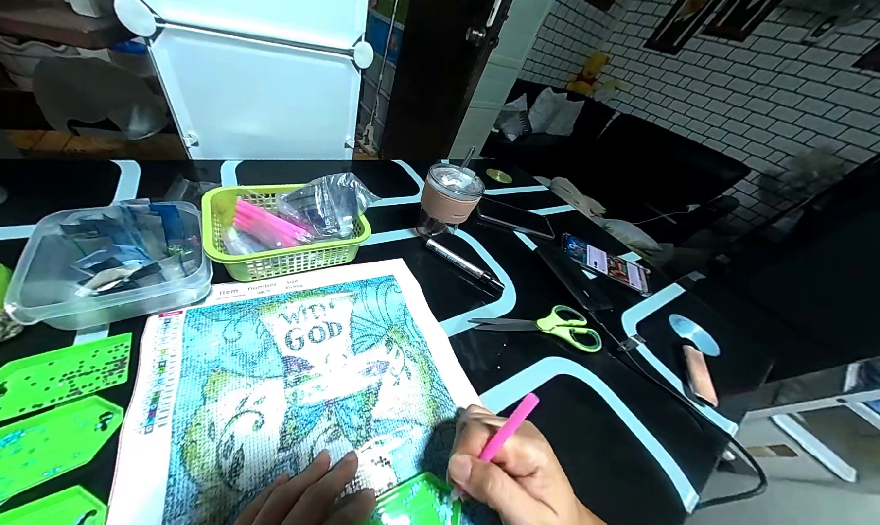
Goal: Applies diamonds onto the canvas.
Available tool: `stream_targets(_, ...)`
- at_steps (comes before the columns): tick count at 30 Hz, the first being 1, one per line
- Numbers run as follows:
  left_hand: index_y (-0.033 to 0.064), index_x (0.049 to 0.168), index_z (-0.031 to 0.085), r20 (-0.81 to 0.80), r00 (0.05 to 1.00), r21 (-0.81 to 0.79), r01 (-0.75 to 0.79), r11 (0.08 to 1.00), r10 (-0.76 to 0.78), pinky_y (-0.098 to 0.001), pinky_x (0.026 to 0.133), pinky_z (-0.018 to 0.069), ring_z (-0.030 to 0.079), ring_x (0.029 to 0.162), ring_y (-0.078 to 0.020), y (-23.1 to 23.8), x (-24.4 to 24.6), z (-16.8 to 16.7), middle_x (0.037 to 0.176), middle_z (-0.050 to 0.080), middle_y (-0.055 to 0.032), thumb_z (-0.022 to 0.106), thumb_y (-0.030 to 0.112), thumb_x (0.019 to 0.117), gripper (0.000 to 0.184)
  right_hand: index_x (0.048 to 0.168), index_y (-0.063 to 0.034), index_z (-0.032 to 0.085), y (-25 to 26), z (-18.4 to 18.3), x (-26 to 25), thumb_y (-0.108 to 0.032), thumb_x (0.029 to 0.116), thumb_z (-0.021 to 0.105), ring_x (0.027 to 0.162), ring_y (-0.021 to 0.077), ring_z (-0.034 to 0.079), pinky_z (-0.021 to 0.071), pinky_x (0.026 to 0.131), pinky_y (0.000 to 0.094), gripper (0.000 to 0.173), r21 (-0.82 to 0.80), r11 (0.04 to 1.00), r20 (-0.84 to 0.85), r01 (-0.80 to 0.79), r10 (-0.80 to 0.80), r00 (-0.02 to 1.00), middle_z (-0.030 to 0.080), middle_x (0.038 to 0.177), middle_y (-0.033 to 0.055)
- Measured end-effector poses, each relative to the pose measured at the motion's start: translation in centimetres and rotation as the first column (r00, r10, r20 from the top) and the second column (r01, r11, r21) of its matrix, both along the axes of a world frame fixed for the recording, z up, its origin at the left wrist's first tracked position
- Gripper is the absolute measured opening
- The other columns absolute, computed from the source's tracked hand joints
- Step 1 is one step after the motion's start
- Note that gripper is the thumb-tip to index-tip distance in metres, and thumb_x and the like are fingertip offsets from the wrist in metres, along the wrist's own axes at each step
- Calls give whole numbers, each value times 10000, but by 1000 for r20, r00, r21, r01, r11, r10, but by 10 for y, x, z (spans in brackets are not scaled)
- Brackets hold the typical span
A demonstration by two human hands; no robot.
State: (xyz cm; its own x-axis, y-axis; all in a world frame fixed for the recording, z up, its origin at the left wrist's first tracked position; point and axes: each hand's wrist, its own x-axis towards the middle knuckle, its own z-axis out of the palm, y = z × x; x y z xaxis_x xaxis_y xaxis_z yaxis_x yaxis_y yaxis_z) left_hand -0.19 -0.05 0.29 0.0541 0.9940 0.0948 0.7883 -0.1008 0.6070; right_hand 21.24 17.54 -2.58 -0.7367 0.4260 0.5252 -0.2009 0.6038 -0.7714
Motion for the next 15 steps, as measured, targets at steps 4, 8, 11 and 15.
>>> stream_targets(4,64,1267,716,-5,1000,2,-4,1000,4,-571,1074,456,581,1316,-425,0,0,0,1408,634,-187,680,429,962,477,773,-35,590,0,0,0,-182,1068,502,717,107,568,440,780,235,341,75,997,30,-33,31,999,569,681,65)
stream_targets(8,65,1264,717,4,1000,5,-4,1000,4,-584,1082,448,574,1323,-434,0,0,-1,1408,635,-186,675,429,964,474,753,-30,573,-1,1,-1,-149,1050,504,692,114,550,422,757,233,327,93,994,32,-62,59,998,555,661,70)
stream_targets(11,68,1267,715,-1,1000,8,-5,1000,5,-575,1082,451,576,1323,-428,0,0,-1,1411,634,-182,672,433,967,475,751,-33,571,-1,1,-1,-152,1051,507,686,111,547,418,751,232,329,100,993,36,-67,64,997,549,654,67)
stream_targets(15,70,1269,715,-5,1000,9,-6,1000,6,-569,1086,449,574,1327,-425,0,0,-1,1412,633,-182,670,427,969,468,750,-35,568,-1,1,-1,-141,1046,507,687,117,544,414,744,236,321,111,991,43,-74,70,997,544,653,67)
